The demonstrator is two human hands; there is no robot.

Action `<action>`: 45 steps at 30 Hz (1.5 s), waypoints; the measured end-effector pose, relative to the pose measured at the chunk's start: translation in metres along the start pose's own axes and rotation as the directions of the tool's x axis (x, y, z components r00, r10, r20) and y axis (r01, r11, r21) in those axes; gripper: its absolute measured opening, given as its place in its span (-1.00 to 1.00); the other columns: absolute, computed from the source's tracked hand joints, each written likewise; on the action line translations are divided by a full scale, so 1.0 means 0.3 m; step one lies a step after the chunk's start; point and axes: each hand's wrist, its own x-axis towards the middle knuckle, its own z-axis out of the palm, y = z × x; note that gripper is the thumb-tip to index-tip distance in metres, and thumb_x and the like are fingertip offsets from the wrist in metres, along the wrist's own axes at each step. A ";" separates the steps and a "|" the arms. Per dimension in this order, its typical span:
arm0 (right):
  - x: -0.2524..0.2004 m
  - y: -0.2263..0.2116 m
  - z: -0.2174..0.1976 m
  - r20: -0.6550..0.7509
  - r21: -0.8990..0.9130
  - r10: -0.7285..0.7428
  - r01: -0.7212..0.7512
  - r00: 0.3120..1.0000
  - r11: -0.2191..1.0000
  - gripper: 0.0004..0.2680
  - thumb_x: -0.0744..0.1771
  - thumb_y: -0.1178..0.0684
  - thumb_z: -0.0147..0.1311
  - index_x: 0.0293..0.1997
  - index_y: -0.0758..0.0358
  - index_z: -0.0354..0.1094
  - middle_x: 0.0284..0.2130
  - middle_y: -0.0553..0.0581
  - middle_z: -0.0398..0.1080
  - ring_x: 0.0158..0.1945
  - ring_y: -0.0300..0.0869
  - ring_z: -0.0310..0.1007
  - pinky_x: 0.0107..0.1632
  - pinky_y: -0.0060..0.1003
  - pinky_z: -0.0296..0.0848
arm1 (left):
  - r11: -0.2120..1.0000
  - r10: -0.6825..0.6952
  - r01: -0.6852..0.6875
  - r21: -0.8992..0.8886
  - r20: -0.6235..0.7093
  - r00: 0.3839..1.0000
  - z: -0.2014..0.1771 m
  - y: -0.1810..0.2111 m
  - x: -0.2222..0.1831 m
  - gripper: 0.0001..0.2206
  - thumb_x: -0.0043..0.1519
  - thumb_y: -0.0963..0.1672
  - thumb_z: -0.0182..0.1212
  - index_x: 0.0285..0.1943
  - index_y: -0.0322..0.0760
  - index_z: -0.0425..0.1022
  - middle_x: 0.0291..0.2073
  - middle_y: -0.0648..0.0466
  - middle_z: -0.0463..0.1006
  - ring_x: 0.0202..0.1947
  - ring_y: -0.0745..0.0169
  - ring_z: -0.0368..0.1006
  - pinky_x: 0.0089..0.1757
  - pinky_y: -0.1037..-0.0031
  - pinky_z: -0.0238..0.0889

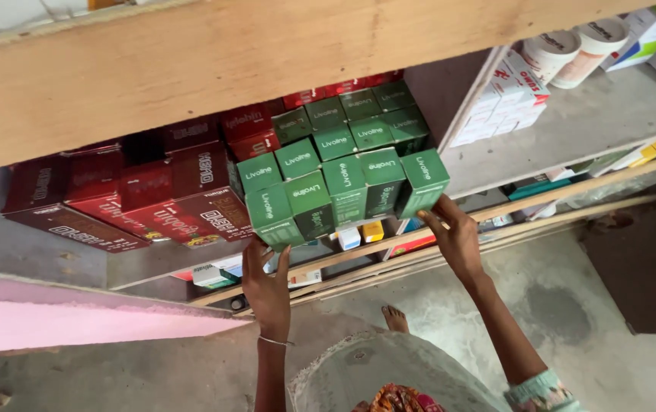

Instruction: The person repeatedly picks up medicine boxes from a counter table by hand, carries them over to a storage unit, and arranges them onto the shelves.

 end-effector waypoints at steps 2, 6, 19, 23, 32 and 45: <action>0.014 0.006 0.014 0.005 0.054 -0.029 0.028 1.000 0.998 -0.67 0.34 0.17 0.18 0.27 0.35 0.34 0.02 0.24 0.55 0.14 -0.08 0.55 0.11 -0.21 0.51 | 1.000 -0.009 0.009 -0.013 -0.001 1.000 0.006 0.005 -0.005 -0.51 0.19 -0.17 0.41 0.28 -0.46 0.37 0.04 -0.18 0.53 -0.10 0.00 0.59 -0.13 0.32 0.51; 0.012 -0.007 0.099 -0.170 0.123 -0.023 0.045 0.985 0.991 -0.64 0.33 0.22 0.20 0.28 0.38 0.28 0.02 0.29 0.48 0.09 -0.07 0.56 0.10 -0.23 0.55 | 1.000 0.007 -0.007 -0.028 -0.002 1.000 0.004 0.020 0.003 -0.46 0.15 -0.15 0.43 0.28 -0.50 0.34 0.05 -0.21 0.49 -0.06 -0.06 0.55 -0.12 0.31 0.51; 0.045 0.003 0.107 -0.177 0.052 -0.028 0.037 0.984 0.998 -0.67 0.31 0.20 0.26 0.18 0.42 0.29 -0.05 0.31 0.53 0.04 -0.03 0.59 0.04 -0.21 0.60 | 0.993 0.028 -0.021 0.119 -0.052 0.998 0.032 -0.015 0.011 -0.52 0.13 -0.10 0.49 0.11 -0.44 0.37 -0.07 -0.18 0.55 -0.17 -0.08 0.59 -0.23 0.27 0.49; 0.048 0.004 0.103 -0.151 0.010 -0.033 0.034 0.988 0.999 -0.66 0.32 0.18 0.26 0.19 0.40 0.28 -0.05 0.30 0.53 0.04 -0.04 0.60 0.03 -0.20 0.60 | 0.994 -0.006 0.008 0.106 -0.017 1.000 0.028 -0.014 0.019 -0.50 0.13 -0.10 0.49 0.12 -0.47 0.34 -0.05 -0.20 0.53 -0.15 -0.12 0.56 -0.20 0.23 0.47; -0.033 0.041 0.024 -0.007 0.131 -0.079 0.079 0.997 0.988 -0.61 0.35 0.22 0.14 0.35 0.32 0.16 0.24 0.25 0.33 0.32 -0.03 0.36 0.25 -0.19 0.46 | 0.975 -0.037 0.009 -0.223 -0.117 0.992 0.035 0.013 -0.071 -0.38 0.14 -0.20 0.46 0.36 -0.47 0.24 0.21 -0.20 0.32 0.15 -0.06 0.37 0.10 0.24 0.39; -0.363 0.198 -0.440 0.012 0.293 0.234 -0.227 0.972 0.929 -0.73 0.36 0.17 0.08 0.22 0.24 0.34 0.15 0.08 0.45 0.21 -0.14 0.46 0.18 -0.24 0.49 | 0.895 -0.075 0.241 -0.376 0.405 0.911 0.484 0.506 -0.547 -0.50 0.20 -0.15 0.38 0.32 -0.31 0.32 0.19 -0.07 0.42 0.19 0.07 0.41 0.14 0.30 0.40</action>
